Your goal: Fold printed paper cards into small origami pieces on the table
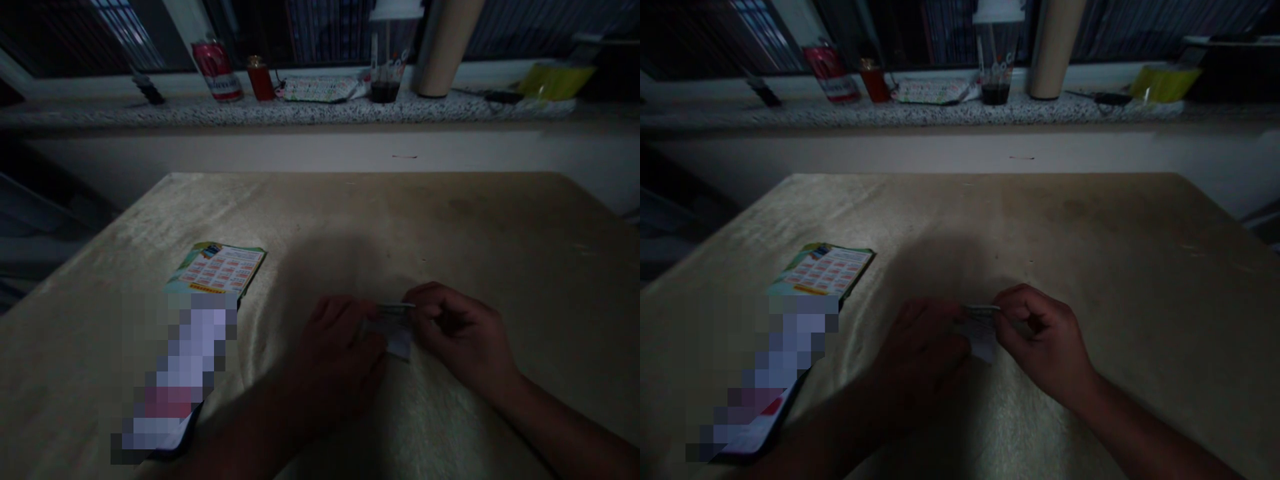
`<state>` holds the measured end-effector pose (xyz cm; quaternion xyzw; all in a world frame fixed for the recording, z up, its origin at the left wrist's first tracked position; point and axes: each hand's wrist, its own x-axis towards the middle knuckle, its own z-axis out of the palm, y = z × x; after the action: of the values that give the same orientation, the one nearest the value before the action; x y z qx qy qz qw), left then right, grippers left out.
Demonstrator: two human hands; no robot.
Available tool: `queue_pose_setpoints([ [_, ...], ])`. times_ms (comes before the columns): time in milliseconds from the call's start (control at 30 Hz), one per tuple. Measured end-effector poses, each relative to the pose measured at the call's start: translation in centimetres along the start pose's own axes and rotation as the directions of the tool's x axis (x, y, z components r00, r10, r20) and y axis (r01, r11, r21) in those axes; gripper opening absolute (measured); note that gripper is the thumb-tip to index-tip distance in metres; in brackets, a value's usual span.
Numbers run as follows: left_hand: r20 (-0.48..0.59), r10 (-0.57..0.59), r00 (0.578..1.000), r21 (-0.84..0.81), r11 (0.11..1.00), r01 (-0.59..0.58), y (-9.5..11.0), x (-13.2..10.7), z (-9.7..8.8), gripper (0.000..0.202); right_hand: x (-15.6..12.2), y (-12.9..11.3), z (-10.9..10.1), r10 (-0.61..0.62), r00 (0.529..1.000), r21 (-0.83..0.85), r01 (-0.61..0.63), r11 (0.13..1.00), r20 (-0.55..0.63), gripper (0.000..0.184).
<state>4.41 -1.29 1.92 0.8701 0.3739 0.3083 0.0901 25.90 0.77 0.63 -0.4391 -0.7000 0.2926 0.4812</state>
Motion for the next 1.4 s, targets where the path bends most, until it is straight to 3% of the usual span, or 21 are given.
queue_pose_setpoints([
  [133,0.141,0.112,0.984,0.044,0.992,-0.119,-0.5,-0.2,0.8,0.01,0.1,0.9,0.0,0.132,0.991,0.003,-0.132,0.991,0.031,0.011],
  [233,0.236,0.129,0.963,0.026,0.99,-0.139,-0.7,-0.2,1.0,0.006,0.3,1.4,-0.7,0.037,0.985,-0.171,-0.007,0.985,0.171,0.01],
  [333,0.301,0.113,0.947,0.034,0.991,-0.129,-0.7,-0.2,1.0,0.01,0.5,1.6,-1.3,-0.059,0.942,-0.262,0.151,0.953,0.329,0.017],
  [500,0.343,0.092,0.935,0.054,0.992,-0.117,-0.6,-0.2,0.8,0.012,0.4,2.1,-1.4,-0.085,0.896,-0.337,0.25,0.908,0.435,0.018],
  [1067,0.319,0.004,0.948,-0.043,0.999,0.01,-0.5,0.0,0.3,0.01,0.6,2.6,-1.6,0.019,0.89,-0.366,0.167,0.915,0.455,0.018],
  [1233,0.255,-0.158,0.954,-0.07,0.981,0.182,-0.8,0.2,0.9,0.016,0.8,2.3,-1.6,0.066,0.888,-0.413,0.144,0.899,0.454,0.017],
  [1400,0.174,-0.359,0.917,0.045,0.933,0.356,-0.7,0.4,2.0,0.017,0.8,2.5,-1.7,0.081,0.88,-0.438,0.151,0.886,0.469,0.017],
])
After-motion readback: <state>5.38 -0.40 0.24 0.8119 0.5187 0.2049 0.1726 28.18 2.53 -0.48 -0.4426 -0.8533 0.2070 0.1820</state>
